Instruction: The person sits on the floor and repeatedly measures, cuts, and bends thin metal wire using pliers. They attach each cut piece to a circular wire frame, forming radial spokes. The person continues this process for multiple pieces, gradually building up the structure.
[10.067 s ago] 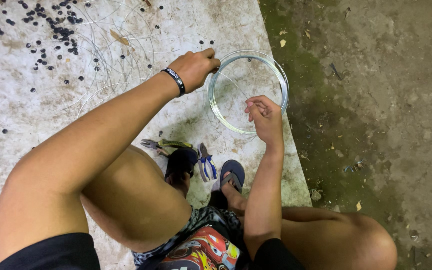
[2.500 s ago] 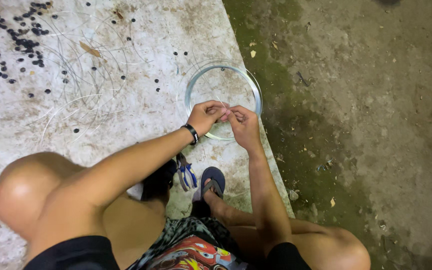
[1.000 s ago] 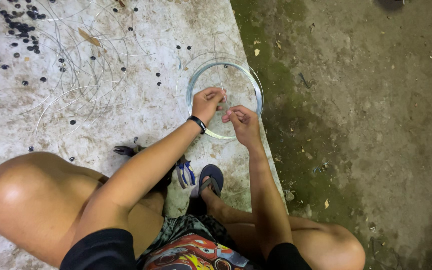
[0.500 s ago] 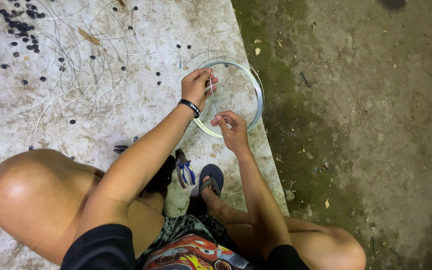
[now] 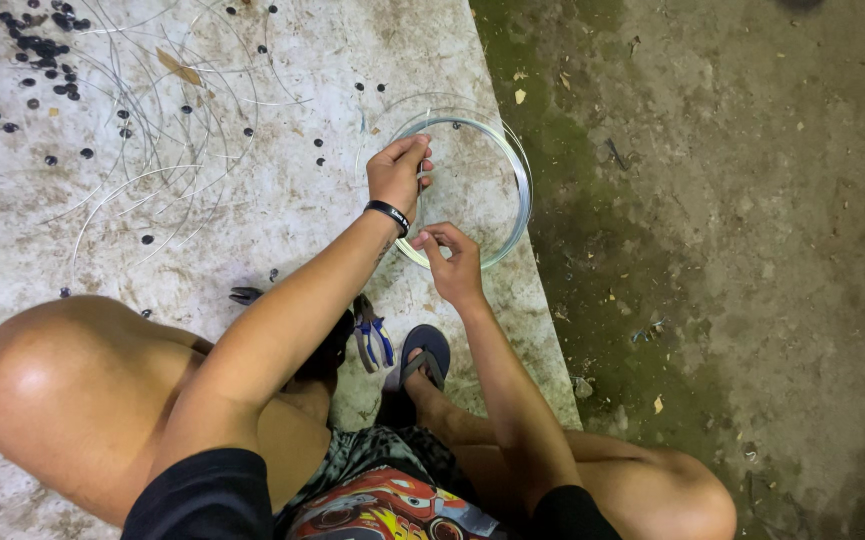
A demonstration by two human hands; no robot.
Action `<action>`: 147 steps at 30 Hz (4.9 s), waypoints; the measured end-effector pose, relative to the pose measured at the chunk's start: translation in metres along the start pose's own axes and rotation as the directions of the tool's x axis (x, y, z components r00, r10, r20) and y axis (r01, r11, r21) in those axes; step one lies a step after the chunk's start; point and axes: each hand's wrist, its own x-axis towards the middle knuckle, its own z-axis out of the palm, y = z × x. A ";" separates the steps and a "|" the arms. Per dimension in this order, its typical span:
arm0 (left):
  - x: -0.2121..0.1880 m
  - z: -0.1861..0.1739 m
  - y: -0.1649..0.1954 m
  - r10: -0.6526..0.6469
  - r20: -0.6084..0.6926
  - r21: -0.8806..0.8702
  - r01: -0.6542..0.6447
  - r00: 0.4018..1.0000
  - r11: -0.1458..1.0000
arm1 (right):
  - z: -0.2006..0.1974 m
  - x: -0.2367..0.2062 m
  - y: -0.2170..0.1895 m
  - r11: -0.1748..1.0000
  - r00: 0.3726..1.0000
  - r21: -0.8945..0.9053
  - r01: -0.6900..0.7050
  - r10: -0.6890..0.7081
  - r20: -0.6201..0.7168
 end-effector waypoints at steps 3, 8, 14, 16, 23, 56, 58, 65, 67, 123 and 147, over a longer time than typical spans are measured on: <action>-0.002 0.001 0.003 -0.015 0.003 0.098 0.015 1.000 0.995 | 0.000 -0.001 -0.002 1.000 1.000 -0.003 0.001 -0.001 0.003; -0.006 0.003 0.008 -0.066 0.028 0.105 0.063 0.997 0.993 | -0.002 -0.002 -0.002 1.000 1.000 0.001 -0.006 0.006 0.000; -0.007 0.003 0.007 -0.094 0.045 0.077 0.090 0.995 0.993 | -0.001 -0.002 -0.002 1.000 1.000 0.010 0.001 -0.001 -0.001; -0.006 0.004 0.007 -0.099 0.039 0.071 0.096 0.994 0.993 | -0.001 -0.002 -0.003 1.000 1.000 0.014 -0.011 0.012 -0.002; -0.007 0.004 0.012 -0.132 0.051 0.050 0.130 0.990 0.990 | 0.003 -0.003 -0.003 1.000 1.000 0.001 0.016 -0.016 -0.002; -0.002 0.002 0.013 -0.173 0.158 0.183 0.144 0.972 0.972 | 0.004 -0.001 0.003 0.996 0.999 -0.080 0.042 -0.044 -0.021; -0.002 0.004 0.016 -0.160 0.156 0.178 0.131 0.975 0.975 | 0.005 -0.001 0.001 0.998 0.999 -0.055 0.031 -0.032 -0.014; -0.002 0.004 0.012 -0.018 0.214 0.065 0.004 0.977 0.998 | 0.006 0.004 -0.009 0.999 0.999 -0.047 0.010 -0.008 0.040; -0.001 0.004 0.008 0.000 0.238 0.096 -0.024 0.971 0.995 | 0.000 0.003 -0.005 0.984 0.991 -0.164 0.074 -0.053 0.126; -0.035 -0.012 0.102 -0.255 0.479 0.710 -0.199 0.840 0.676 | 0.009 0.023 -0.021 0.981 0.979 -0.125 0.149 -0.164 -0.121; -0.043 -0.006 0.103 -0.271 0.508 0.737 -0.250 0.818 0.627 | 0.010 0.036 -0.044 0.962 0.958 -0.043 0.268 -0.271 -0.090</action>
